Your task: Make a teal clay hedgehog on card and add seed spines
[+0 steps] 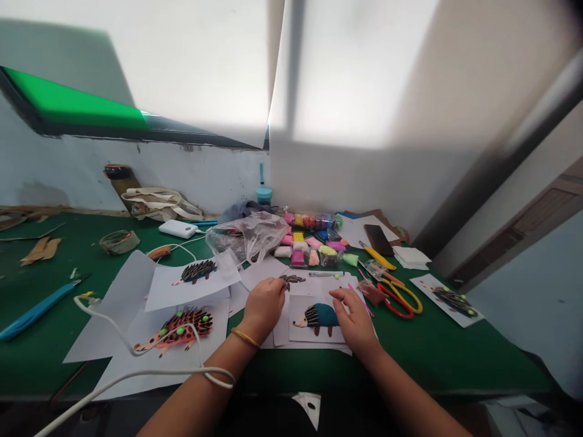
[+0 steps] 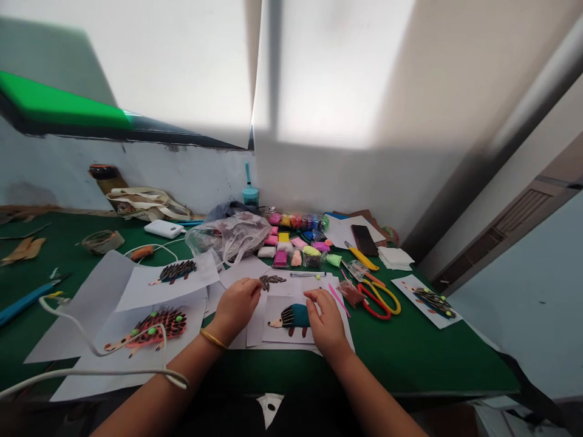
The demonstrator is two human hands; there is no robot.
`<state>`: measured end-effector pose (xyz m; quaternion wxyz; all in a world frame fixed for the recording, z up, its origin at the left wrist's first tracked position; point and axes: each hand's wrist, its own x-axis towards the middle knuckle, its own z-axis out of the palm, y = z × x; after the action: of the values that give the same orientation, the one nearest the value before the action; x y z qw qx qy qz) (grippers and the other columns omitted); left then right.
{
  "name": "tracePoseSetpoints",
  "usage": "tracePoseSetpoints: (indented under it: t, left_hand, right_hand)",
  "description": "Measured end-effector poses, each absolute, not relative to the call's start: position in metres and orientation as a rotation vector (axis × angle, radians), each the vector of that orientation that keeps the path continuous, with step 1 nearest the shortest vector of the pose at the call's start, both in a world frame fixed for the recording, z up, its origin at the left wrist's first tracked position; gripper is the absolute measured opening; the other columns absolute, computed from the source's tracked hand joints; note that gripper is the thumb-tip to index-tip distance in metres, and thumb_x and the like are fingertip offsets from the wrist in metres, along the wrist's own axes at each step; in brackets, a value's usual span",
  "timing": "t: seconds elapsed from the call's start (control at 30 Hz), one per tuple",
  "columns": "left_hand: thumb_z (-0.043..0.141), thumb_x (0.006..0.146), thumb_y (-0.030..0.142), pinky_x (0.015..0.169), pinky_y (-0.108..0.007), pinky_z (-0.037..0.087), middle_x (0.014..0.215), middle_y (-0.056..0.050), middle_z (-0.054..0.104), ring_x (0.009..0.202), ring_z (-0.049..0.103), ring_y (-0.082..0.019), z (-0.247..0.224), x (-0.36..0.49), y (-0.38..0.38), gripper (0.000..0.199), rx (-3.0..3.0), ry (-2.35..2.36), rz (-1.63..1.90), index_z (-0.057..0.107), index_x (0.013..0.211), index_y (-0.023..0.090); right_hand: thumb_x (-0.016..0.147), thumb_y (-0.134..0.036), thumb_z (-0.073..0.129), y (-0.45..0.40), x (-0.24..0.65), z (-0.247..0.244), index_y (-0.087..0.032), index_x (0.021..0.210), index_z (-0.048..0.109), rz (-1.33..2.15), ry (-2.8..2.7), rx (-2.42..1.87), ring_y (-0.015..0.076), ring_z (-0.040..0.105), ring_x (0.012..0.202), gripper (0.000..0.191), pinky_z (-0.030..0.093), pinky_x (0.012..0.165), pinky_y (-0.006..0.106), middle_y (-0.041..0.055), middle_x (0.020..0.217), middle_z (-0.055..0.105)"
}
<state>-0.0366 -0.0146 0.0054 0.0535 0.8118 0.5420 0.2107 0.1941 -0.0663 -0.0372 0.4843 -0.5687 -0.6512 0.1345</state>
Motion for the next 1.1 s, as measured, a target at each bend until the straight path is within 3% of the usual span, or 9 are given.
tracePoseSetpoints:
  t: [0.07, 0.13, 0.23, 0.37, 0.57, 0.63, 0.73, 0.87, 1.1]
  left_hand:
    - [0.047, 0.096, 0.022, 0.085, -0.025, 0.049, 0.099, -0.003, 0.068, 0.094, 0.063, -0.015, 0.003, -0.029, -0.027, 0.018, 2.412, 1.511, 0.730, 0.064, 0.102, 0.022]
    - [0.052, 0.093, 0.023, 0.081, -0.026, 0.051, 0.093, -0.002, 0.069, 0.087, 0.064, -0.015, -0.003, -0.019, -0.040, 0.015, 2.074, 1.233, 0.977, 0.065, 0.097, 0.020]
    - [0.055, 0.088, 0.024, 0.076, -0.027, 0.052, 0.087, -0.001, 0.069, 0.081, 0.065, -0.016, -0.011, -0.006, -0.056, 0.012, 1.790, 1.023, 1.067, 0.066, 0.090, 0.019]
    - [0.056, 0.087, 0.025, 0.077, -0.029, 0.053, 0.085, -0.002, 0.070, 0.081, 0.065, -0.017, -0.016, -0.001, -0.064, 0.012, 1.668, 0.959, 1.059, 0.066, 0.090, 0.019]
    - [0.053, 0.088, 0.023, 0.072, -0.029, 0.051, 0.089, -0.002, 0.068, 0.078, 0.063, -0.016, -0.017, -0.008, -0.067, 0.021, 1.748, 1.104, 1.052, 0.063, 0.106, 0.020]
    - [0.048, 0.088, 0.018, 0.072, -0.029, 0.049, 0.089, -0.003, 0.066, 0.079, 0.061, -0.016, -0.017, -0.013, -0.070, 0.022, 1.892, 1.173, 1.020, 0.065, 0.101, 0.021]
    - [0.047, 0.082, 0.007, 0.077, -0.030, 0.046, 0.089, -0.004, 0.063, 0.085, 0.059, -0.018, -0.020, -0.020, -0.076, 0.029, 2.221, 1.156, 0.887, 0.070, 0.092, 0.022]
    - [0.052, 0.080, 0.006, 0.078, -0.033, 0.042, 0.089, -0.004, 0.062, 0.087, 0.057, -0.020, -0.027, -0.022, -0.082, 0.033, 2.577, 1.115, 0.598, 0.071, 0.096, 0.028]
    - [0.055, 0.085, 0.012, 0.080, -0.035, 0.040, 0.091, -0.003, 0.062, 0.091, 0.055, -0.022, -0.029, -0.018, -0.084, 0.028, 2.672, 1.145, 0.456, 0.070, 0.100, 0.030]
  right_hand:
    - [0.094, -0.038, 0.048, -0.070, 0.190, -0.033, -0.023, 0.105, 0.067, 0.339, -1.630, -1.347, 0.0246, 0.057, 0.110, 0.026, 0.044, 0.100, 0.043, 0.0092, 0.112, 0.065]
    - [0.092, -0.041, 0.053, -0.075, 0.185, -0.029, -0.025, 0.105, 0.068, 0.393, -1.666, -1.313, 0.0253, 0.058, 0.110, 0.026, 0.045, 0.098, 0.043, 0.0087, 0.112, 0.065]
    - [0.090, -0.042, 0.057, -0.081, 0.177, -0.023, -0.025, 0.098, 0.070, 0.571, -1.715, -1.264, 0.0246, 0.061, 0.099, 0.023, 0.048, 0.090, 0.041, 0.0069, 0.100, 0.069]
    - [0.090, -0.039, 0.057, -0.087, 0.171, -0.019, -0.024, 0.087, 0.069, 0.752, -1.654, -1.275, 0.0210, 0.064, 0.084, 0.019, 0.050, 0.081, 0.035, 0.0030, 0.083, 0.068]
    - [0.089, -0.048, 0.052, -0.080, 0.178, -0.021, -0.022, 0.085, 0.059, 0.828, -1.497, -1.329, 0.0155, 0.059, 0.060, 0.028, 0.051, 0.056, 0.029, 0.0016, 0.080, 0.063]
    - [0.089, -0.049, 0.050, -0.076, 0.184, -0.027, -0.022, 0.084, 0.056, 0.826, -1.461, -1.357, 0.0152, 0.058, 0.057, 0.029, 0.051, 0.052, 0.029, 0.0010, 0.079, 0.061]
    - [0.087, -0.043, 0.054, -0.071, 0.192, -0.037, -0.022, 0.080, 0.059, 0.679, -1.575, -1.395, 0.0199, 0.062, 0.075, 0.023, 0.053, 0.065, 0.032, 0.0036, 0.083, 0.062]
    - [0.083, -0.030, 0.056, -0.070, 0.196, -0.044, -0.022, 0.076, 0.060, 0.513, -1.705, -1.388, 0.0231, 0.060, 0.092, 0.011, 0.049, 0.085, 0.038, 0.0050, 0.092, 0.065]
    - [0.078, -0.019, 0.057, -0.074, 0.193, -0.043, -0.021, 0.070, 0.060, 0.371, -1.843, -1.390, 0.0241, 0.055, 0.103, 0.009, 0.042, 0.093, 0.040, 0.0060, 0.103, 0.064]
